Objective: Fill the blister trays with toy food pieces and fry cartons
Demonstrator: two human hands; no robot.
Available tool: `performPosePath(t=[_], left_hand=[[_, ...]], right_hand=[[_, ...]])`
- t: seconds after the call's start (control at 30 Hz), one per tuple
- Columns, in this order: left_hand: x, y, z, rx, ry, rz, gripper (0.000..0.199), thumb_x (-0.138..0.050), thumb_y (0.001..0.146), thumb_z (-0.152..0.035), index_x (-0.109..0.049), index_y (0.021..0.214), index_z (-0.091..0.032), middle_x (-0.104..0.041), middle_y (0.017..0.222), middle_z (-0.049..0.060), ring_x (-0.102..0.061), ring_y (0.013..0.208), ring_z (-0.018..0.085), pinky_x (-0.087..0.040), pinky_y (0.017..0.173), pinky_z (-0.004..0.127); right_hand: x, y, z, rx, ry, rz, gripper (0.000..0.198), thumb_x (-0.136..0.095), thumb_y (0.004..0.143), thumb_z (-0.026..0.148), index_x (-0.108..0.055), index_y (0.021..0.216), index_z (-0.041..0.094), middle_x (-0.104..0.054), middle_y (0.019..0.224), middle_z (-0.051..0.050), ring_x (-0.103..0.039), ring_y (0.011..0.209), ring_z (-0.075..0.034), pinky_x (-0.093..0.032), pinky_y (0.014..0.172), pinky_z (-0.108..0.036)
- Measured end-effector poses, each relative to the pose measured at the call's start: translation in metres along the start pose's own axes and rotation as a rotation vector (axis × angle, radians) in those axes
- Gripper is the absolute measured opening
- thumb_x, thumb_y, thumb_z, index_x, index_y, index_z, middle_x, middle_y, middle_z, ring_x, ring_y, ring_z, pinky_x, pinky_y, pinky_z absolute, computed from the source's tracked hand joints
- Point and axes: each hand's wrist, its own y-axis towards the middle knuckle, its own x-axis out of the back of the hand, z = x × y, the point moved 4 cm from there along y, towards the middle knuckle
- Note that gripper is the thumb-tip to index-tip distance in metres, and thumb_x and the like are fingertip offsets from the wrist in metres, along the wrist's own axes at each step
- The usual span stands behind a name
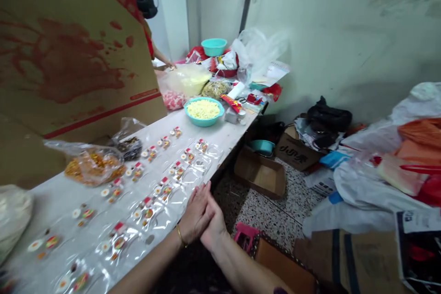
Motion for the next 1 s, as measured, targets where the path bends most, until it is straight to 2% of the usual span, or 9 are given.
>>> performPosePath(t=[0.17,0.3,0.4,0.5,0.6,0.67,0.8,0.9,1.0], left_hand=[[-0.046,0.117,0.018,-0.055,0.044,0.118,0.053,-0.033,0.084,-0.046,-0.02,0.134,-0.031,-0.018,0.143,0.0,-0.012,0.132,0.021,-0.012,0.106,0.047],[-0.085,0.215,0.059,0.214,-0.158,0.124,0.059,-0.04,0.08,-0.045,-0.027,0.133,-0.022,-0.027,0.14,0.006,-0.018,0.131,0.024,-0.02,0.105,0.043],[-0.107,0.255,0.092,0.547,-0.445,0.209,0.065,-0.047,0.073,-0.052,-0.036,0.129,-0.021,-0.04,0.133,0.007,-0.031,0.125,0.026,-0.026,0.103,0.04],[-0.115,0.274,0.104,0.825,-0.808,0.201,0.066,-0.045,0.073,-0.057,-0.032,0.13,-0.026,-0.034,0.137,0.004,-0.034,0.124,0.024,-0.031,0.099,0.039],[-0.112,0.29,0.105,1.074,-1.13,0.072,0.064,-0.045,0.075,-0.055,-0.03,0.13,-0.028,-0.033,0.138,0.007,-0.042,0.117,0.022,-0.034,0.095,0.038],[-0.105,0.302,0.107,1.175,-1.263,-0.057,0.06,-0.048,0.075,-0.052,-0.034,0.127,-0.026,-0.04,0.133,0.009,-0.05,0.109,0.02,-0.035,0.093,0.035],[-0.09,0.327,0.117,1.17,-1.594,-0.27,0.052,-0.047,0.076,-0.051,-0.043,0.119,-0.022,-0.048,0.124,0.011,-0.056,0.099,0.019,-0.042,0.083,0.032],[-0.082,0.343,0.127,1.093,-1.785,-0.412,0.052,-0.042,0.077,-0.055,-0.046,0.114,-0.019,-0.049,0.123,0.011,-0.055,0.099,0.019,-0.044,0.082,0.031],[-0.08,0.356,0.135,1.062,-1.812,-0.514,0.051,-0.035,0.079,-0.056,-0.047,0.113,-0.02,-0.05,0.12,0.009,-0.053,0.101,0.018,-0.043,0.084,0.034]], right_hand=[[0.066,0.055,0.067,-0.095,0.147,0.039,0.034,-0.047,0.078,0.043,-0.062,0.101,0.023,-0.061,0.107,-0.006,-0.051,0.106,-0.019,-0.035,0.094,-0.041],[0.146,0.167,0.153,0.052,-0.024,-0.152,0.023,-0.061,0.069,0.033,-0.066,0.086,0.019,-0.065,0.096,-0.006,-0.056,0.097,-0.019,-0.04,0.089,-0.036],[0.201,0.279,0.226,0.176,-0.409,-0.309,0.021,-0.062,0.066,0.034,-0.066,0.077,0.017,-0.067,0.084,-0.007,-0.06,0.083,-0.021,-0.044,0.079,-0.037],[0.233,0.391,0.28,0.256,-1.089,-0.414,0.016,-0.059,0.067,0.029,-0.066,0.068,0.015,-0.067,0.082,-0.009,-0.058,0.083,-0.023,-0.042,0.078,-0.034],[0.248,0.478,0.297,0.274,-1.431,-0.375,0.023,-0.052,0.072,0.017,-0.066,0.09,0.016,-0.056,0.113,-0.01,-0.048,0.105,-0.024,-0.035,0.089,-0.033],[0.254,0.512,0.295,0.251,-1.554,-0.314,0.035,-0.051,0.07,0.01,-0.061,0.103,0.017,-0.048,0.124,-0.01,-0.041,0.111,-0.024,-0.033,0.09,-0.034],[0.257,0.514,0.282,0.205,-1.642,-0.222,0.029,-0.047,0.073,0.009,-0.065,0.093,0.016,-0.057,0.107,-0.011,-0.048,0.099,-0.023,-0.036,0.086,-0.032],[0.23,0.459,0.257,0.223,-1.474,-0.122,0.027,-0.047,0.075,0.016,-0.065,0.095,0.018,-0.06,0.097,-0.009,-0.053,0.089,-0.021,-0.038,0.084,-0.033],[0.173,0.378,0.21,0.277,-1.097,0.156,0.029,-0.044,0.079,0.024,-0.062,0.102,0.025,-0.059,0.104,-0.004,-0.051,0.099,-0.019,-0.036,0.091,-0.032]])
